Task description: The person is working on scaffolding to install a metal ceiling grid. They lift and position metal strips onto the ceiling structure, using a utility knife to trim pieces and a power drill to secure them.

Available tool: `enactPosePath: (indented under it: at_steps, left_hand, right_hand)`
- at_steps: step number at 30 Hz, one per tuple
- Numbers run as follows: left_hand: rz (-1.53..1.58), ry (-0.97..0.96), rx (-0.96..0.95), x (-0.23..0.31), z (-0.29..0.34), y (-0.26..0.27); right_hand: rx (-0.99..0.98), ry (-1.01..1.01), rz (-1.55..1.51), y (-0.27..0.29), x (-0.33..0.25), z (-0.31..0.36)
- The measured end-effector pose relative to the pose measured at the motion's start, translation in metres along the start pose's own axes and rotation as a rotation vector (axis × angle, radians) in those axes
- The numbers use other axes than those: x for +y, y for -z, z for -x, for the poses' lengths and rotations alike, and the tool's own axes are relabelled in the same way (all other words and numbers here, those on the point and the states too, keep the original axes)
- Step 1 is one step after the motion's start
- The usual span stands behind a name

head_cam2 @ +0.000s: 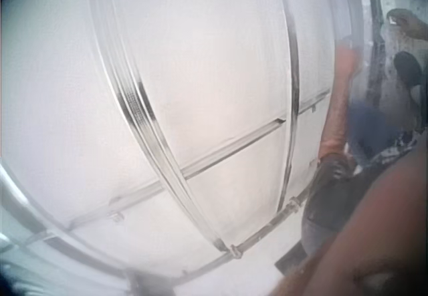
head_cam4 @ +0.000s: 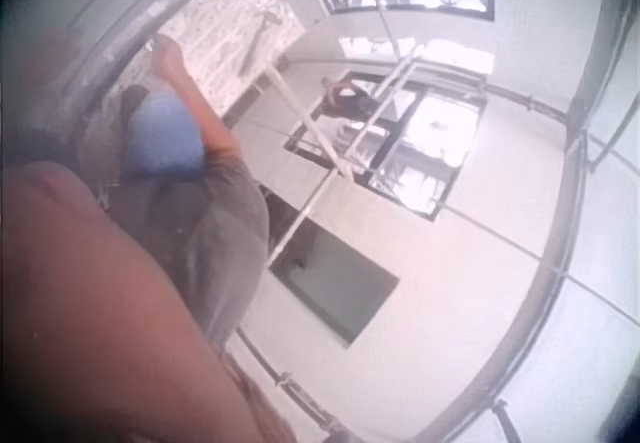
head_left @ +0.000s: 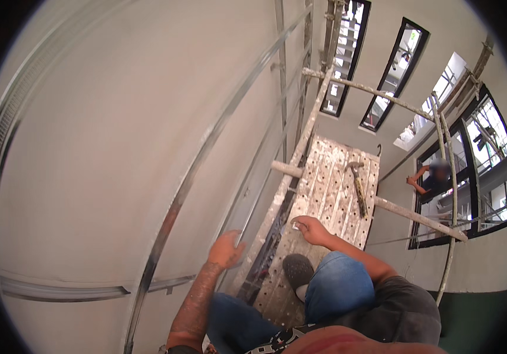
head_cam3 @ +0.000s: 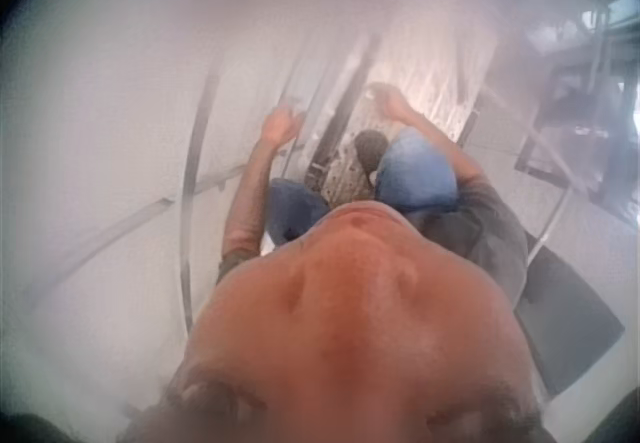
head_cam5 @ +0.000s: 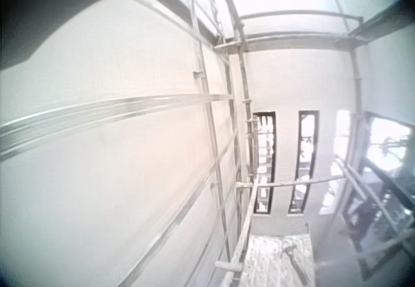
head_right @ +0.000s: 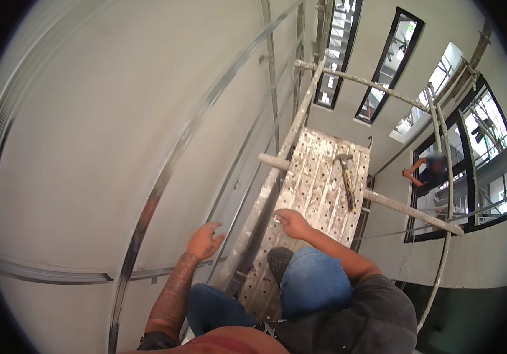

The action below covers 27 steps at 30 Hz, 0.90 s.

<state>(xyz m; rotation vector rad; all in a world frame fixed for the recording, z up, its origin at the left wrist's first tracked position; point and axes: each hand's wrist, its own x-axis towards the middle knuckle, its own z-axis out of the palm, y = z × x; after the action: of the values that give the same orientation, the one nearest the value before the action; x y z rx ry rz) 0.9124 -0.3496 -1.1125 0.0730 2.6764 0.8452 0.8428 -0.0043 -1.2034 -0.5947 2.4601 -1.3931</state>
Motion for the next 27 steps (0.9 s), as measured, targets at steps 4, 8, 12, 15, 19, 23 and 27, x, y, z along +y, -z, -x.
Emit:
enactPosePath:
  at_steps: [4, 8, 12, 15, 19, 23, 27]
  left_hand:
    - [0.072, -0.1, 0.094, 0.063, -0.015, 0.011]
    - [0.413, 0.001, 0.185, 0.128, -0.01, 0.02]
    - [0.542, 0.049, 0.184, 0.17, 0.005, 0.046]
    - [0.528, 0.098, 0.151, 0.198, 0.019, 0.075]
    - [0.471, 0.157, 0.056, 0.245, 0.045, 0.12]
    - [0.449, 0.157, -0.056, 0.275, 0.07, 0.151]
    - [0.421, 0.093, -0.049, 0.301, 0.077, 0.185]
  right_hand:
    - [-0.126, 0.067, -0.135, 0.02, -0.054, -0.046]
    - [-0.374, -0.092, -0.431, 0.057, -0.138, -0.071]
    - [-0.4, -0.135, -0.586, 0.071, -0.202, -0.068]
    - [-0.364, -0.183, -0.577, 0.08, -0.221, -0.053]
    - [-0.331, -0.225, -0.689, 0.111, -0.258, -0.017]
    - [-0.301, -0.43, -0.881, 0.137, -0.29, 0.023]
    - [0.016, -0.656, -0.794, 0.17, -0.319, 0.075]
